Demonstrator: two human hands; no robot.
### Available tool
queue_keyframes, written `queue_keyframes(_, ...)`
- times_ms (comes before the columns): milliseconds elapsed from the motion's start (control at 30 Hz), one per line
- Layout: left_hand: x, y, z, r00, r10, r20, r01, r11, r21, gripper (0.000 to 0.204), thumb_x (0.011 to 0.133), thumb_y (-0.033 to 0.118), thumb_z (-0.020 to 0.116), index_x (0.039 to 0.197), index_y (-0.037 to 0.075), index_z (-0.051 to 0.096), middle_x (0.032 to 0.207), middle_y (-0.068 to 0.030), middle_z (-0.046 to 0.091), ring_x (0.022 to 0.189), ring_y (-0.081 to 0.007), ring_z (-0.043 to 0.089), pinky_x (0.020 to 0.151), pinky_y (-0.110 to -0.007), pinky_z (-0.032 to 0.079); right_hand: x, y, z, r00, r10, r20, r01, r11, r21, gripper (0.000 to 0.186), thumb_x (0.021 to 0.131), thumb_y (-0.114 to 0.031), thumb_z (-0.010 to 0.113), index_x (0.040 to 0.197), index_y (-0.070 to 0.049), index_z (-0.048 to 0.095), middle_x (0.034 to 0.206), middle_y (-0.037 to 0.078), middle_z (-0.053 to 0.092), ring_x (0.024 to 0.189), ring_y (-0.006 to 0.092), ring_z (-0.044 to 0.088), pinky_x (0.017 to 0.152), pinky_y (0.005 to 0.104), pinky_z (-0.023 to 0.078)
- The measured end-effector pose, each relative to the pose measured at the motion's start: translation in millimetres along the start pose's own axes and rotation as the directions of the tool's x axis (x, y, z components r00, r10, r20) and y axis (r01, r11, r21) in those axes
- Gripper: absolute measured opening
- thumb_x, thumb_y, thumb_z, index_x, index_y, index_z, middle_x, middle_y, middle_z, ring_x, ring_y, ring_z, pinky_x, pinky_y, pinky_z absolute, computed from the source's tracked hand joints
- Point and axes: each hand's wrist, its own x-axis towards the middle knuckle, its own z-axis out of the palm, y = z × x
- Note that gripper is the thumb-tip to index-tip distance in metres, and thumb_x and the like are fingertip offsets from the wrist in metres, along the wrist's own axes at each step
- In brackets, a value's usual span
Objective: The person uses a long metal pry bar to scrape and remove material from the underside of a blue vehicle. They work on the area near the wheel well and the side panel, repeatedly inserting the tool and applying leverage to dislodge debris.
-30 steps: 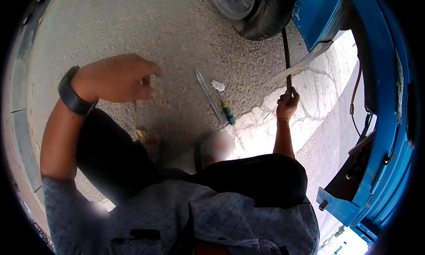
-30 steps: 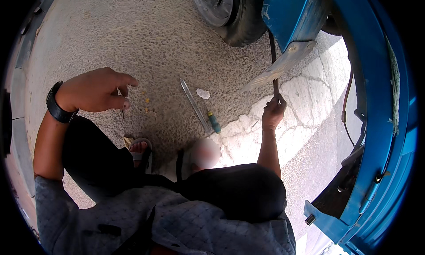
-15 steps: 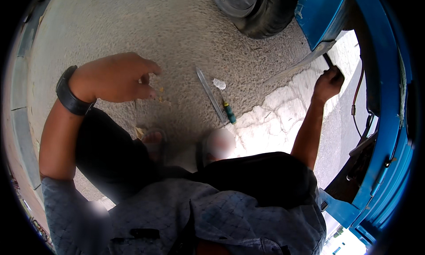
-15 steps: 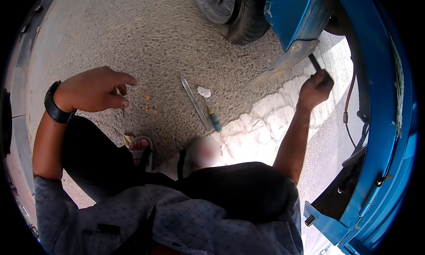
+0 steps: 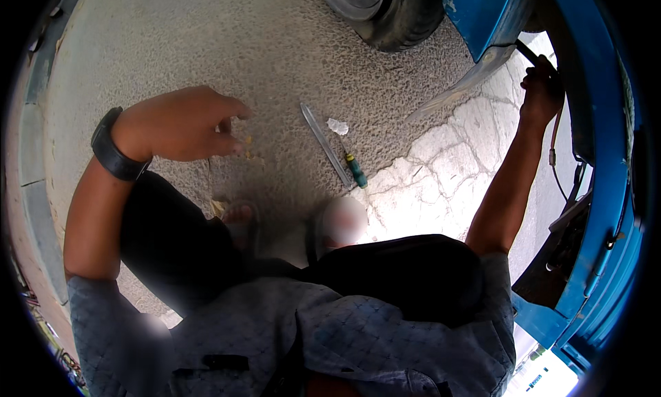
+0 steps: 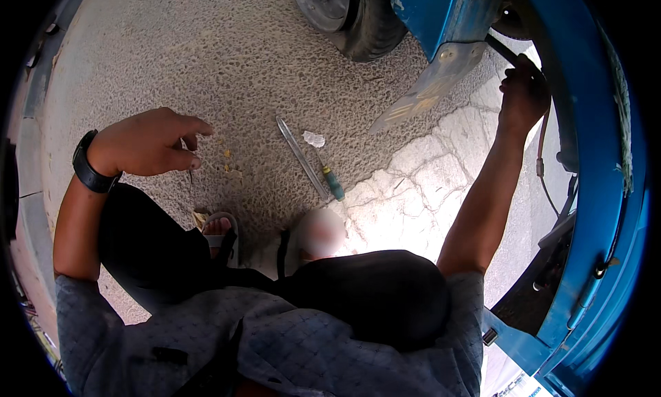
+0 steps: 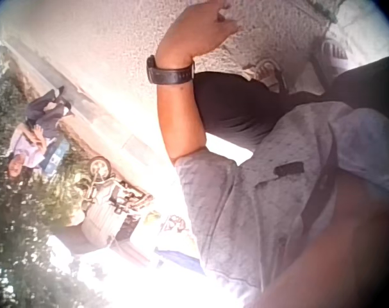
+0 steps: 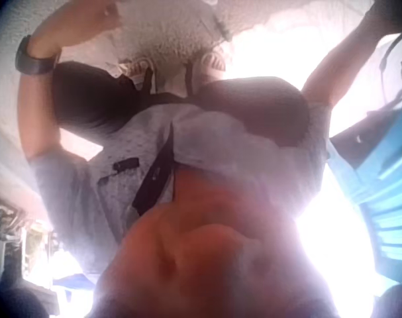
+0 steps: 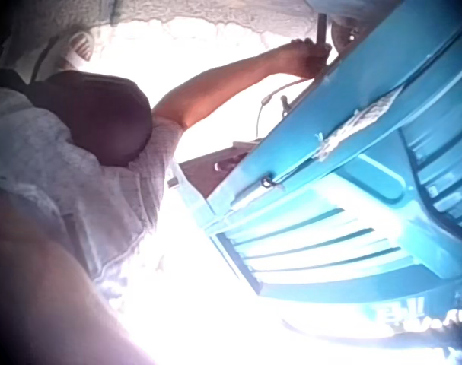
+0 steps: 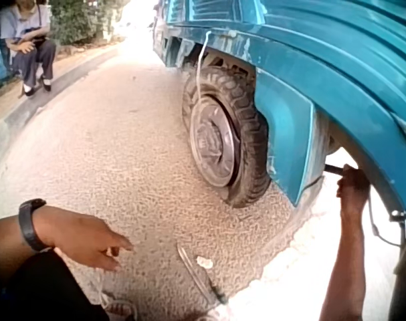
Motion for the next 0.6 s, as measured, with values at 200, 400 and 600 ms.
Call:
queue_keyframes(200, -4, 0, -2, 1.0, -0.024, -0.01, 0.024, 1.0, -0.009, 0.054, 0.09, 0.027, 0.074, 0.133, -0.001, 0.058, 0.103, -0.0191, 0.074, 0.09, -0.0334, 0.072, 0.08, -0.042, 0.055, -116, 103, 3, 0.975, -0.094, -0.202, 0.03, 0.953, -0.301, 0.029, 0.102, -0.025, 0.056, 0.11, 0.002, 0.065, 0.075, 0.01, 0.067, 0.06, 0.0156, 0.061, 0.056, 0.0292, 0.049)
queue_keyframes(400, 3, -3, -1, 1.0, -0.019, -0.016, 0.019, 1.0, 0.014, 0.054, 0.089, 0.026, 0.075, 0.133, -0.001, 0.059, 0.101, -0.0187, 0.074, 0.088, -0.0337, 0.072, 0.08, -0.041, 0.055, -198, 131, 2, 0.892, 0.441, 0.103, -0.422, 0.892, -0.162, 0.029, 0.102, -0.022, 0.059, 0.12, 0.0, 0.062, 0.072, 0.007, 0.065, 0.057, 0.0091, 0.058, 0.052, 0.0255, 0.047)
queue_keyframes(600, 3, -4, 5, 0.999, 0.039, -0.028, -0.038, 0.999, 0.031, 0.054, 0.089, 0.026, 0.075, 0.133, -0.002, 0.059, 0.101, -0.0183, 0.074, 0.087, -0.0333, 0.072, 0.079, -0.041, 0.055, -47, 23, -5, 0.995, 0.037, -0.089, -0.04, 0.999, -0.029, 0.024, 0.1, -0.017, 0.056, 0.106, 0.0, 0.071, 0.074, 0.006, 0.066, 0.057, 0.01, 0.057, 0.052, 0.0234, 0.044)
